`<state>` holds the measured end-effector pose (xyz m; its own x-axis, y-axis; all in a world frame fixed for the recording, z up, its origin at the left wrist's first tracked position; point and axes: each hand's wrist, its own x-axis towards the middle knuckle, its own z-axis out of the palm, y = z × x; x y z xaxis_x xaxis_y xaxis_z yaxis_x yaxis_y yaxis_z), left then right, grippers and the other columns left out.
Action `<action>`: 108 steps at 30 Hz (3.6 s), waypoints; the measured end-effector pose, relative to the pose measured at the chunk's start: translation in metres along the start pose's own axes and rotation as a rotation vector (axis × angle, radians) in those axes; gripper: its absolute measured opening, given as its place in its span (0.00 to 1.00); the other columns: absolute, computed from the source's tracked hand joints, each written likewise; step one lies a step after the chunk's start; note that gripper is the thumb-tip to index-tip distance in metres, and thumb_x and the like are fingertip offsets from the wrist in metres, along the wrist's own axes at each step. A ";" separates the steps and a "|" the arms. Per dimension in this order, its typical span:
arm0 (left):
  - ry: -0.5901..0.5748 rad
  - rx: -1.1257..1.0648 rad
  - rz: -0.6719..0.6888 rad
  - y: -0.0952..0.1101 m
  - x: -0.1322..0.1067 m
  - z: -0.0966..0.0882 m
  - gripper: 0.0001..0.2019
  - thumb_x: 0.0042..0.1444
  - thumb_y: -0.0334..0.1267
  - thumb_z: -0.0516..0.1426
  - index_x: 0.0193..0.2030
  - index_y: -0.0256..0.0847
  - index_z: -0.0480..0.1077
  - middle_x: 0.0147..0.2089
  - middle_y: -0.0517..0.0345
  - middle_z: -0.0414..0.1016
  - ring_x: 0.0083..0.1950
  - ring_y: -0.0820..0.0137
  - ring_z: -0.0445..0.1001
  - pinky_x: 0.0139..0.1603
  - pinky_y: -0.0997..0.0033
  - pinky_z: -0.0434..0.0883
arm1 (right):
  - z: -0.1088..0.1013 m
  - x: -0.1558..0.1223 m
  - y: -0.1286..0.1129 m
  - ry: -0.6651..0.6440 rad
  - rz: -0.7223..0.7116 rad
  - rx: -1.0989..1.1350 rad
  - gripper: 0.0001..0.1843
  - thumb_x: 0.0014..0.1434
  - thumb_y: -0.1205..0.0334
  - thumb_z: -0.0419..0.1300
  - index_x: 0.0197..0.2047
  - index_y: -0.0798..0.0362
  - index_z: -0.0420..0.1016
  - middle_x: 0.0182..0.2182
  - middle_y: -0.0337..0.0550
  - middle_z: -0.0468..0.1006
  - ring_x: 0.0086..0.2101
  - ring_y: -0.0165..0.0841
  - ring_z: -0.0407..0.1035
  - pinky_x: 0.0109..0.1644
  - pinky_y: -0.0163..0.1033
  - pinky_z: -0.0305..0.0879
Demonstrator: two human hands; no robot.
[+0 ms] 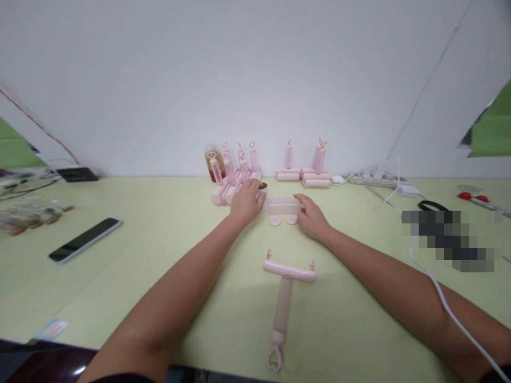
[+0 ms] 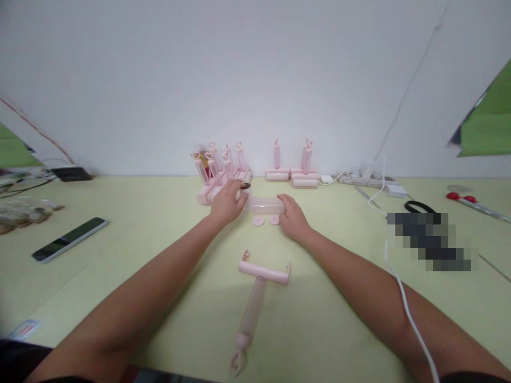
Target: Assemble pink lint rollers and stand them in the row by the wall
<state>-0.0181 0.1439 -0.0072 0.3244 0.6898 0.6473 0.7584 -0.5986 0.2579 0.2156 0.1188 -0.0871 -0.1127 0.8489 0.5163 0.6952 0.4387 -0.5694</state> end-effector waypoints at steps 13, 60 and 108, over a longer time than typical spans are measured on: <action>-0.423 0.064 0.052 0.015 -0.040 0.010 0.11 0.58 0.42 0.56 0.33 0.45 0.79 0.32 0.52 0.75 0.32 0.64 0.74 0.33 0.66 0.66 | 0.003 -0.001 0.002 -0.075 0.031 -0.084 0.41 0.50 0.66 0.57 0.67 0.59 0.55 0.67 0.59 0.54 0.67 0.48 0.48 0.70 0.55 0.46; -0.807 -0.112 0.175 0.092 -0.083 -0.063 0.14 0.60 0.47 0.56 0.31 0.39 0.71 0.31 0.56 0.73 0.30 0.69 0.68 0.30 0.71 0.58 | -0.014 0.004 0.000 0.362 0.099 0.151 0.26 0.55 0.65 0.53 0.58 0.52 0.64 0.51 0.52 0.69 0.46 0.42 0.67 0.48 0.50 0.69; -0.547 -1.621 -0.510 0.070 -0.076 -0.067 0.24 0.50 0.46 0.67 0.49 0.37 0.66 0.26 0.59 0.72 0.23 0.74 0.70 0.25 0.75 0.65 | -0.044 -0.027 -0.097 -0.273 -0.597 -0.131 0.13 0.68 0.54 0.48 0.45 0.54 0.65 0.35 0.49 0.74 0.35 0.40 0.67 0.39 0.43 0.63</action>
<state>-0.0276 0.0219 0.0100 0.6466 0.7582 0.0839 -0.3163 0.1664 0.9340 0.1819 0.0403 -0.0177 -0.6683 0.5234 0.5287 0.5364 0.8314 -0.1450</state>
